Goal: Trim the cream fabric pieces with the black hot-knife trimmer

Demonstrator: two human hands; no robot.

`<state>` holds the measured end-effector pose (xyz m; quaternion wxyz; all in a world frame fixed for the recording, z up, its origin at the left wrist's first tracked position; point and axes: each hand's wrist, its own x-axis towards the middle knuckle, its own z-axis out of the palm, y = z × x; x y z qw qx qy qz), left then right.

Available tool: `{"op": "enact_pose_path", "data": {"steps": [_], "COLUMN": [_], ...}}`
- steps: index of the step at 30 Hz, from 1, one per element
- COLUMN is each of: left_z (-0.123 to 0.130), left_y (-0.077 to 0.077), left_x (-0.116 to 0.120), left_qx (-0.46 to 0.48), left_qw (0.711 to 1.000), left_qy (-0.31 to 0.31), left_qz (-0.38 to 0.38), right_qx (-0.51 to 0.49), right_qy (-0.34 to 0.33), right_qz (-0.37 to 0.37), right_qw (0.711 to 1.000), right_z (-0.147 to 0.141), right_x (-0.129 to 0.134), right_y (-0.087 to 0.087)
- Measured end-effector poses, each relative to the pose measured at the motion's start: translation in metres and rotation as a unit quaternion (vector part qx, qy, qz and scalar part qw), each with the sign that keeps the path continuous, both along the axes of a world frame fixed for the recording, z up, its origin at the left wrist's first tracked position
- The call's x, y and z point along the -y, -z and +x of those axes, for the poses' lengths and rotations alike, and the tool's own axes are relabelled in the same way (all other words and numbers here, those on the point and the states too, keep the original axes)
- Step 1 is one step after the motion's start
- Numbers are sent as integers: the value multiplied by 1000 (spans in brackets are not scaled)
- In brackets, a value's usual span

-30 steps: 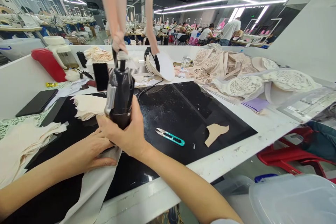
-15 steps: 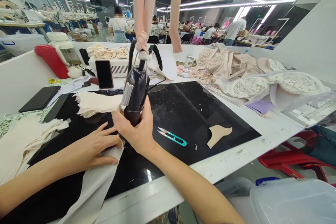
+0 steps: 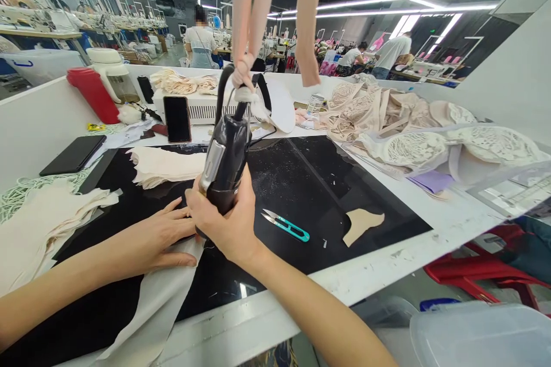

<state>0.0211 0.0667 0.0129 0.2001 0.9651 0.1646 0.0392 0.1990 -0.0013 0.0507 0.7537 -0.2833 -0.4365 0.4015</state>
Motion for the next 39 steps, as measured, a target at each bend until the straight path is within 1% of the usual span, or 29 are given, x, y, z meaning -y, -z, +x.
{"op": "enact_pose_path", "data": {"steps": [6, 11, 17, 20, 27, 29, 32, 34, 37, 39], "left_z": [2, 3, 3, 3, 2, 3, 2, -1, -8, -14], "left_y": [-5, -10, -9, -9, -5, -5, -7, -7, -8, -9], "left_x": [1, 1, 1, 0, -1, -1, 0, 0, 6, 19], "left_qx": [-11, -39, -8, -11, 10, 4, -22, -23, 38, 84], "left_qw": [1000, 999, 999, 999, 999, 999, 999, 999, 998, 993], "left_qy": [1, -4, -4, -7, 7, 5, -2, 5, 16, -8], "left_qz": [-2, -29, -42, -42, -36, -39, -49, -34, 42, 86], "right_qx": [6, 2, 4, 8, 20, 20, 4, -2, 7, 17], "right_qy": [22, -8, -20, -19, 7, 0, -10, -5, 7, 13], "right_qz": [-21, 6, -19, -17, -31, -22, 16, 35, 35, 29], "right_qw": [1000, 1000, 1000, 1000, 999, 1000, 1000, 999, 999, 999], "right_z": [-1, 0, -4, -6, -7, -5, 1, 4, 9, 11], "right_x": [1, 6, 13, 14, 14, 13, 10, 10, 10, 11], "right_y": [2, 2, 1, 1, 1, 1, -1, -3, -3, -3]}}
